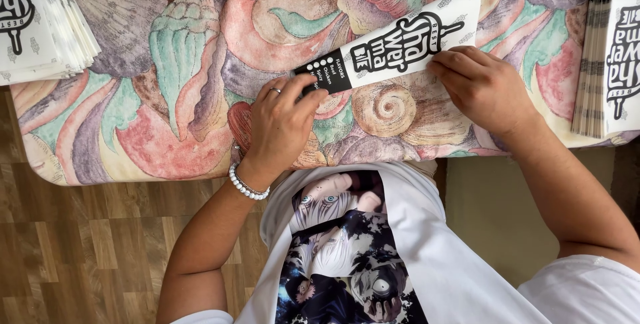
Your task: The person folds small white paper sheets printed with black text and logos in half. They then stack the folded papers into a neat pile on the table.
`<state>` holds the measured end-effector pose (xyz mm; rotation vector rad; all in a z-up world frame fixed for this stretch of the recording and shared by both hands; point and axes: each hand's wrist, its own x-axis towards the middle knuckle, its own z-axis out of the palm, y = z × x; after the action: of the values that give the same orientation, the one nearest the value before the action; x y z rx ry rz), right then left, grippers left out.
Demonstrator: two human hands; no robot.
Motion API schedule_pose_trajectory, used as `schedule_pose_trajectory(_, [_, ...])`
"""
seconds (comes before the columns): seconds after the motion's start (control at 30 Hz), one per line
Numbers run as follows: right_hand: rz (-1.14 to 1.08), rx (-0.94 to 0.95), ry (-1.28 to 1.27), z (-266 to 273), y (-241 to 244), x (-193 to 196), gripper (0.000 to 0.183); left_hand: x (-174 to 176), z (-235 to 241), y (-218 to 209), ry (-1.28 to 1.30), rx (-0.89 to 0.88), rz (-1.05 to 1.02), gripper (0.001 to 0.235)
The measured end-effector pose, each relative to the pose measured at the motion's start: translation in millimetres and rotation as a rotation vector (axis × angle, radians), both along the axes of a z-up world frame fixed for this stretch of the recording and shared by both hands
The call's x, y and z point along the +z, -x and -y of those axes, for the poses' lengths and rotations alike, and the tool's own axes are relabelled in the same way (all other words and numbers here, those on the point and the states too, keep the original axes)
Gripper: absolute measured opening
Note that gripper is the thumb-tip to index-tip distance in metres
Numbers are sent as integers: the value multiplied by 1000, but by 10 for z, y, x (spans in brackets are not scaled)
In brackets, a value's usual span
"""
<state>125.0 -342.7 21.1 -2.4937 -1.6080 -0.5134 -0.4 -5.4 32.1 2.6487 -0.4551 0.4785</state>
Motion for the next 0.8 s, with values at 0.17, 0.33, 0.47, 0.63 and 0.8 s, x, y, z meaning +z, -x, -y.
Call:
schedule_pose_trajectory(0.17, [25, -4, -9, 2, 3, -52, 20, -26, 6, -52, -69, 47, -74, 33])
schedule_pose_trajectory(0.33, [44, -2, -21, 20, -3, -75, 17, -54, 64, -53, -133, 39, -17, 33])
schedule_pose_trajectory(0.47, [33, 8, -11, 40, -18, -19, 15, -177, 57, -8, -101, 3, -98, 41])
schedule_pose_trajectory(0.63, [47, -19, 18, 63, -2, 73, 17, -228, 60, -1, -178, -2, -143, 50])
schedule_pose_trajectory(0.8, [34, -13, -3, 27, 14, 107, 10, -195, 118, -7, -357, 56, -180, 55])
